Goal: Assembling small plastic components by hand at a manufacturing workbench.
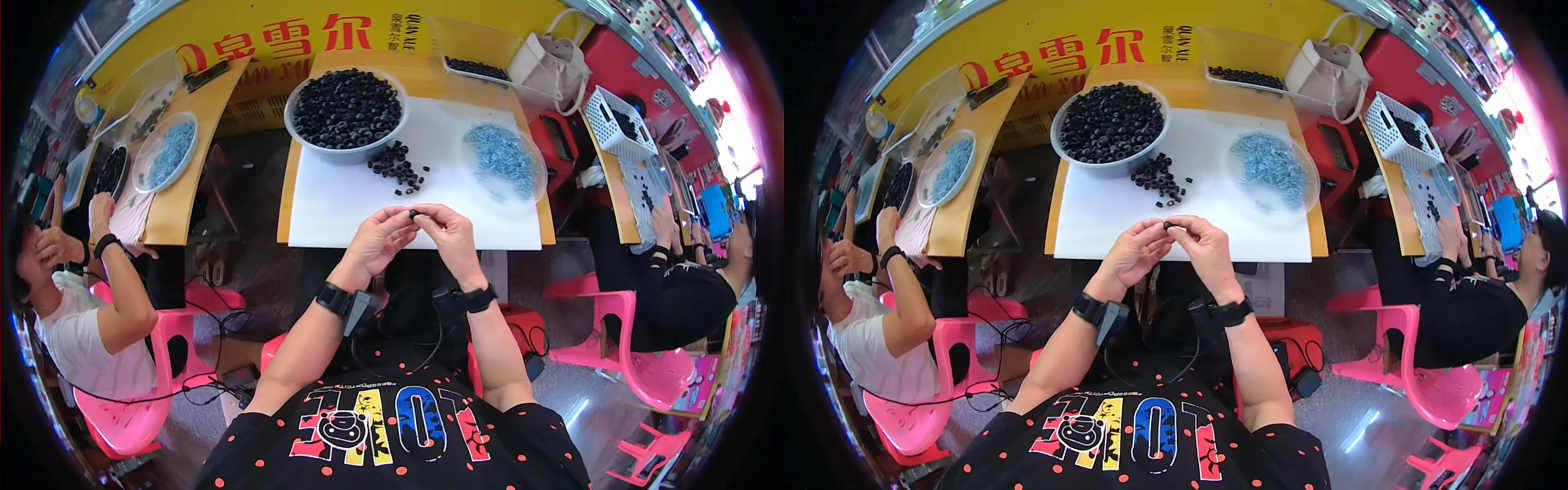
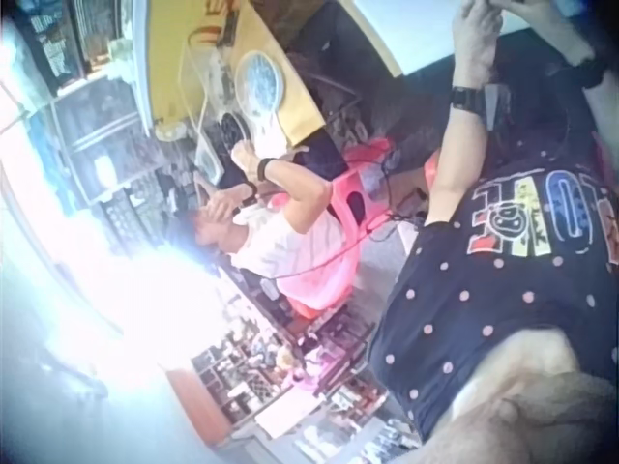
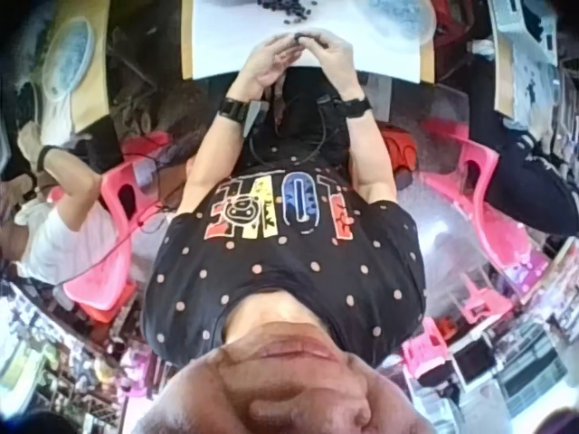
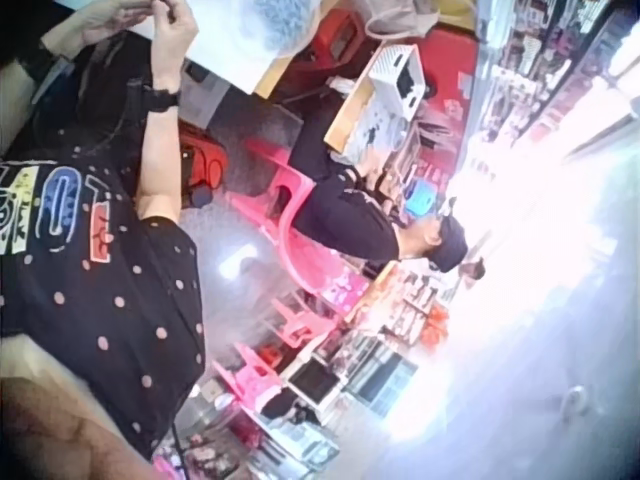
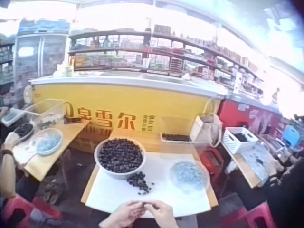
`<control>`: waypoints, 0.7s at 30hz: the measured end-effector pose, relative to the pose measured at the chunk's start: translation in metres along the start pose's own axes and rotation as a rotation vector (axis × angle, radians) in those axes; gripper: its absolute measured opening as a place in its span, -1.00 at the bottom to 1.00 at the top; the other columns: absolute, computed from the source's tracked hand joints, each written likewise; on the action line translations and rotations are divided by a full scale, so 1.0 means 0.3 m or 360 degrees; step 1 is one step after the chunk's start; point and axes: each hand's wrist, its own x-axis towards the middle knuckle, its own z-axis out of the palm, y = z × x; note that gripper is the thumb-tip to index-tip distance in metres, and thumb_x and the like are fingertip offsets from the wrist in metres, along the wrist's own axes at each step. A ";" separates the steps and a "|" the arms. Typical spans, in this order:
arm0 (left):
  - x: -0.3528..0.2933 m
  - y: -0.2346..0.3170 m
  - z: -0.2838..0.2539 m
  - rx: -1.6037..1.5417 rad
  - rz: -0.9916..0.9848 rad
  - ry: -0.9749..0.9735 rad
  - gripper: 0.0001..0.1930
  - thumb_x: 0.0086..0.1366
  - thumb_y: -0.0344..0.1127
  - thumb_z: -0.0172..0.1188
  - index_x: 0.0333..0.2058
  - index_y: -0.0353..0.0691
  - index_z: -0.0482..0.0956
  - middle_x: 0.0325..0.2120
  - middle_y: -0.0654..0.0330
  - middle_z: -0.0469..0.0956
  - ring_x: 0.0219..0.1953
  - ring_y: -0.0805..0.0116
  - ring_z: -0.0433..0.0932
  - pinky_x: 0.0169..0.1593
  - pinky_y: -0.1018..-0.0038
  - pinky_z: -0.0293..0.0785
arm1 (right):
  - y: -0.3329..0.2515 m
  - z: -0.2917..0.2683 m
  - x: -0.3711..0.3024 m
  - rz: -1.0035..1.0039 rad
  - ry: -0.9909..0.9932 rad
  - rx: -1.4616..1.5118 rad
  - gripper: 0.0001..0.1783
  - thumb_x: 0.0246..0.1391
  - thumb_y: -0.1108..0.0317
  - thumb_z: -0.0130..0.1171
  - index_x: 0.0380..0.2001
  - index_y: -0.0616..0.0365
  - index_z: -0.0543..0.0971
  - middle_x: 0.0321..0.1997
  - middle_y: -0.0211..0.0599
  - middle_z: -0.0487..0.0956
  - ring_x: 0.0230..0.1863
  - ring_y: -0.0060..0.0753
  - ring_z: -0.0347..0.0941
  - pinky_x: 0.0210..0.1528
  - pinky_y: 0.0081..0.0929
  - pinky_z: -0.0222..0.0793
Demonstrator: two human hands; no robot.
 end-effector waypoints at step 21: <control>0.040 0.034 -0.089 0.0010 0.0330 0.0012 -0.82 0.36 -0.33 0.10 -0.16 -0.31 0.53 -0.34 0.17 0.58 -0.31 0.45 0.56 -0.16 0.55 0.55 | 0.072 -0.583 0.243 -0.0359 0.0391 -0.1946 -0.81 0.04 0.46 0.10 -0.31 0.03 0.67 -0.30 -0.16 0.55 -0.16 -0.10 0.47 -0.07 -0.26 0.38</control>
